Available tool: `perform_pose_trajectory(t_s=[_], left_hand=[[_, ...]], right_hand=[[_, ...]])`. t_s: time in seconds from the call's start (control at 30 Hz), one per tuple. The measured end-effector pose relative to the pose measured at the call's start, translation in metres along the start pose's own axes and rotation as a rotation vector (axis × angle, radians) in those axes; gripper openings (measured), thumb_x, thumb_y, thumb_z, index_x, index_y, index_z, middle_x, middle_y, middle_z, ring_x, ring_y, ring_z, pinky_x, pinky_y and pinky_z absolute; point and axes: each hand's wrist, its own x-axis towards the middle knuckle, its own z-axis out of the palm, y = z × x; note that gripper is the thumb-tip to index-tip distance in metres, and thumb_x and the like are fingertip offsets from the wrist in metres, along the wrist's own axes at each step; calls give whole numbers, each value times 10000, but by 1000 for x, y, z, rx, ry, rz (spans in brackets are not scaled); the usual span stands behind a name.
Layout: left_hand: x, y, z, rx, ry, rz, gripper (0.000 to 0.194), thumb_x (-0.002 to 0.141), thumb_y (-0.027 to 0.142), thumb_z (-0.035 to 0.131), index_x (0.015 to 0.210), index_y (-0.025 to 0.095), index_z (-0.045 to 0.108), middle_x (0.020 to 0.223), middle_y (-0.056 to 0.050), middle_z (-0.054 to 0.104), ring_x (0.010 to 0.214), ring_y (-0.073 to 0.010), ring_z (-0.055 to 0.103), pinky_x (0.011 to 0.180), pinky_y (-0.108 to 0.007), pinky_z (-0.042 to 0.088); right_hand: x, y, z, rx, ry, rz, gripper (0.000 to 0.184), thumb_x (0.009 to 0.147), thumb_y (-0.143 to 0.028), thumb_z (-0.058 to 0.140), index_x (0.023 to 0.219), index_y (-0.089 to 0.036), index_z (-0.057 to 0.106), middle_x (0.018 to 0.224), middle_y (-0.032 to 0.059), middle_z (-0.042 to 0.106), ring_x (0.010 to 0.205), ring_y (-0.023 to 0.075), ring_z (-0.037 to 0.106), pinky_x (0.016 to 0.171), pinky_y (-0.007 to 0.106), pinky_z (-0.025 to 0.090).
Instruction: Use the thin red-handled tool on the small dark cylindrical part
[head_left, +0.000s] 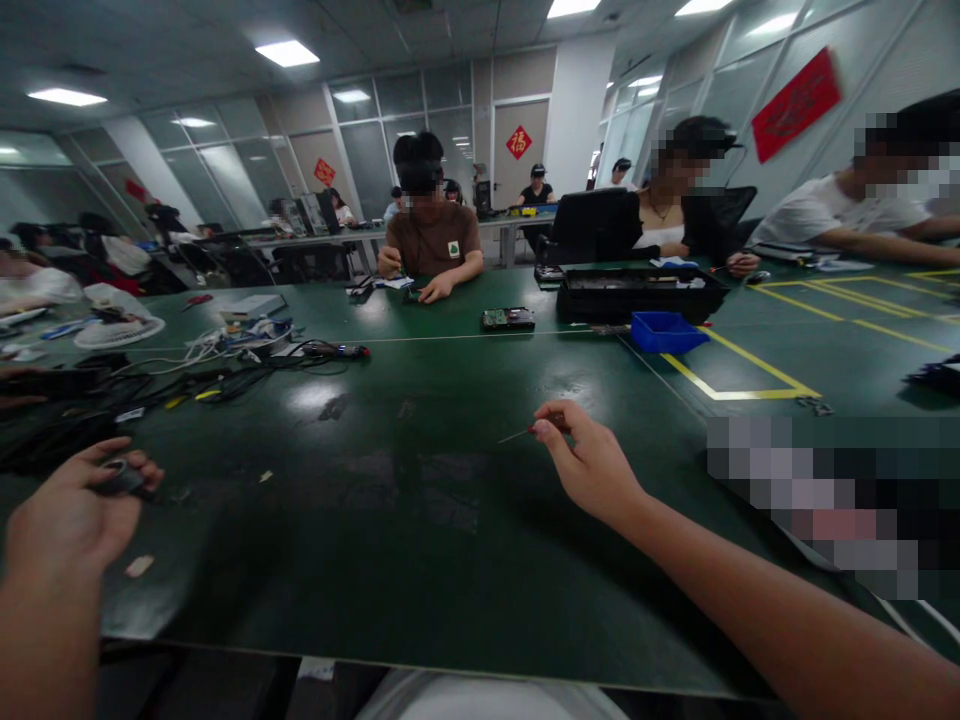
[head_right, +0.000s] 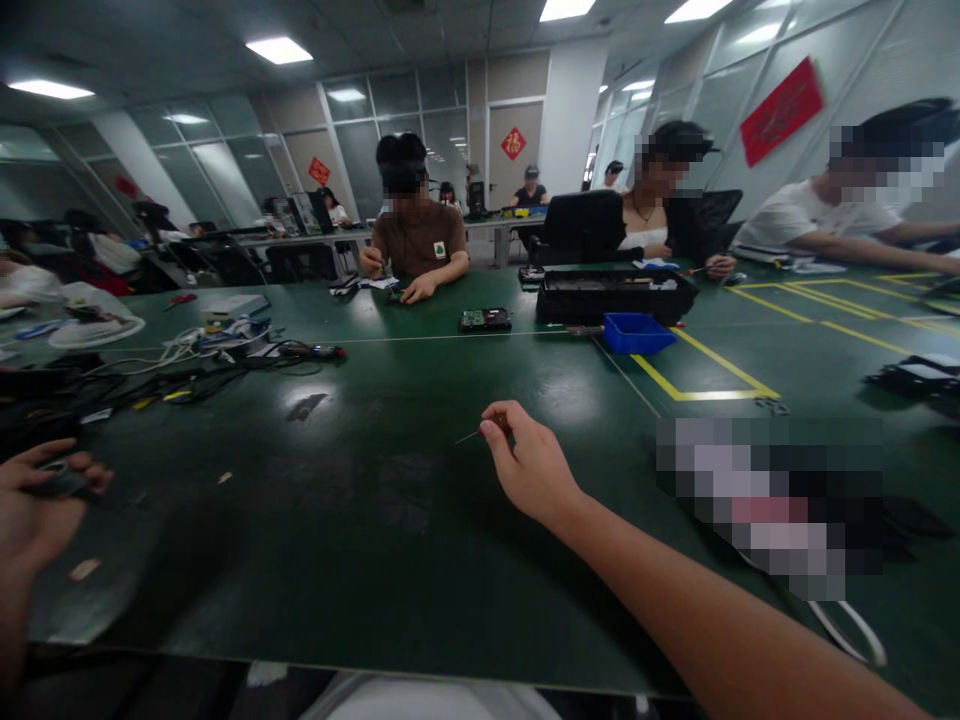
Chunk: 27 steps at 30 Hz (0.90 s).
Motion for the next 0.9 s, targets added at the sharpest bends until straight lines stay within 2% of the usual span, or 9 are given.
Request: perform_pose_trajectory(t_s=[0.07,0.13,0.23,0.33,0.47,0.57,0.73,0.83,0.9], left_hand=[[-10,8,19,-116,-12,-130,342,467,46,502,794,139,541,635,-15,498,597,-157,482,573,-277,449],[-22,15,42,-155,-71,-150,369,507,17,486,848,132,564,679,-27,544,651,-159,532,645,-285,481],[-47,26,82,-79,-304,-132,461,564,18,497,1005,130,571,728,-56,624,745,-202,607,693,-306,486],[-77,33,125,-14,-581,-125,478,662,88,529,1137,134,544,663,-26,606,670,-194,581,693,-328,464],[-120,40,181,36,-776,-50,488,666,102,499,1151,128,545,683,-25,603,658,-191,567,688,-347,425],[-150,42,215,37,-923,-35,433,713,111,492,1143,145,538,693,-20,596,665,-191,566,709,-361,413],[-188,20,246,151,-1028,115,368,811,142,407,1163,176,510,765,-6,594,743,-176,566,781,-341,421],[-199,-7,251,282,-1063,244,389,853,165,404,1232,184,486,904,-32,612,829,-185,576,822,-347,433],[-203,-23,250,375,-1094,312,461,845,181,478,1305,187,451,1043,-65,609,918,-204,582,879,-372,437]], right_hand=[[0,0,0,4,4,2,189,994,-346,461,1072,-212,569,930,64,718,858,219,693,746,362,511],[0,-1,-1,0,-3,16,198,987,-352,473,1063,-210,588,913,57,724,848,218,696,744,363,513],[1,-3,-1,-4,-56,52,216,975,-373,504,1046,-217,635,868,35,730,809,208,701,721,351,517],[1,-2,-2,13,-116,73,248,971,-401,517,1069,-223,658,809,16,723,748,194,701,686,335,521],[-1,-1,-1,31,-144,70,273,982,-388,499,1147,-218,635,754,2,702,730,190,697,691,336,522],[-2,0,0,50,-131,52,266,986,-360,489,1172,-215,613,823,18,714,785,194,698,728,346,525],[-2,2,0,83,-84,13,259,973,-320,497,1185,-210,599,901,33,725,833,196,699,764,347,522],[-1,-1,-1,54,-113,31,243,974,-345,506,1137,-220,636,857,16,729,765,185,698,725,335,514],[-1,-3,-2,22,-125,28,222,962,-391,538,1034,-234,676,838,8,730,743,186,693,691,330,503]])
